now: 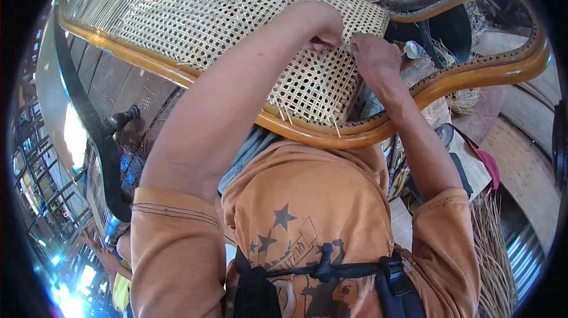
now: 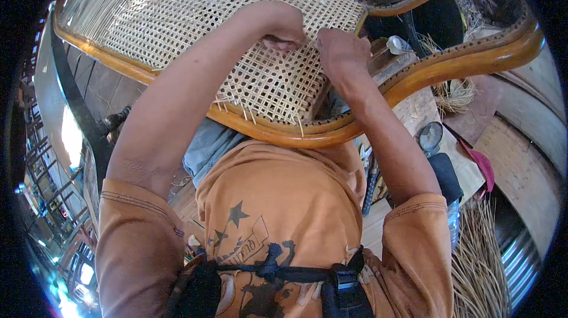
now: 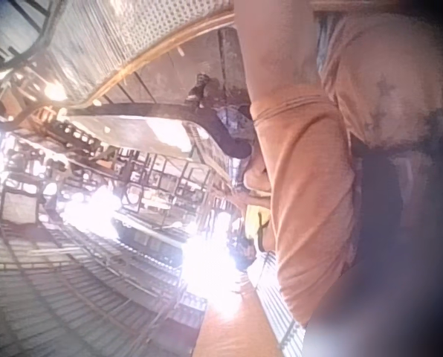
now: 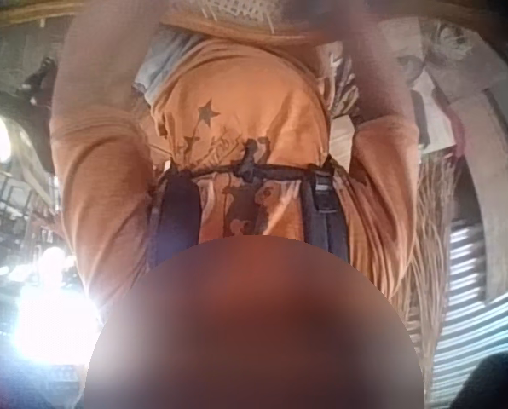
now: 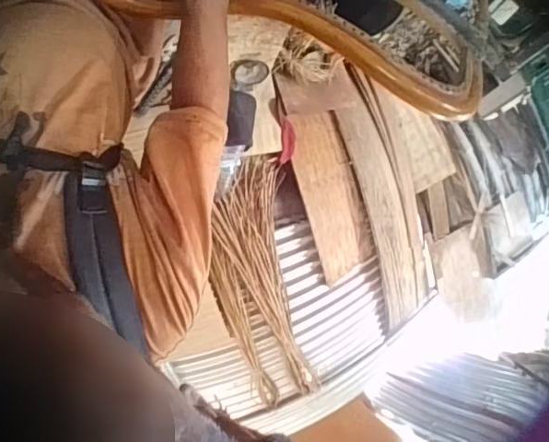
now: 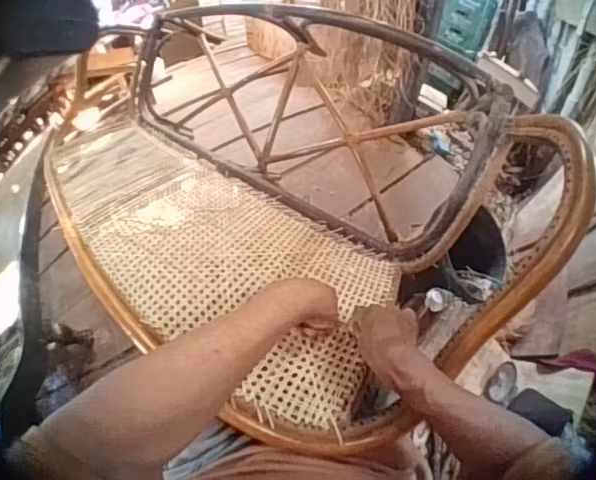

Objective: Repairing a rattan chair by weaving and securing the mesh seat using tools.

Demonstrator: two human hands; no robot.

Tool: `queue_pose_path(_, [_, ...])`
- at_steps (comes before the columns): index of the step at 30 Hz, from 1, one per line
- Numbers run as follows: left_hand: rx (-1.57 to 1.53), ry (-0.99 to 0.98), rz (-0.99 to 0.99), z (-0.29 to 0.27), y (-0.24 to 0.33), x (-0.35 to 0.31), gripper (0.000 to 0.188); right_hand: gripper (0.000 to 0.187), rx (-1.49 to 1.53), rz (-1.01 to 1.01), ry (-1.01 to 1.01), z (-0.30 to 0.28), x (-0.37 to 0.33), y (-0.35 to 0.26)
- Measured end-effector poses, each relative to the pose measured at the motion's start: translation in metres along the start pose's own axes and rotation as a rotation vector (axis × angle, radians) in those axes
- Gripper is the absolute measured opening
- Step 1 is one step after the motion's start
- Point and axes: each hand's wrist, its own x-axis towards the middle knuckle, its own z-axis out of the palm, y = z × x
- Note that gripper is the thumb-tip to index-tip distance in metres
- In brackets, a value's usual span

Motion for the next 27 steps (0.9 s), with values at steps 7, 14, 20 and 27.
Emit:
queue_pose_path(7, [0.147,0.301,-0.094,0.011,-0.038,-0.047,0.034,0.02,0.304,-0.252,0.394,-0.007,-0.012,-0.003])
queue_pose_path(14, [0.116,0.236,-0.123,-0.012,-0.021,-0.068,0.022,0.02,0.835,-0.228,0.064,0.008,0.001,-0.001])
queue_pose_path(20, [0.201,0.225,-0.025,0.0,-0.006,-0.033,0.031,0.021,0.523,-0.076,0.082,0.02,0.012,0.019])
queue_pose_path(27, [0.372,0.249,0.068,-0.009,0.021,-0.031,0.024,0.021,0.318,-0.185,0.095,0.013,0.016,0.022])
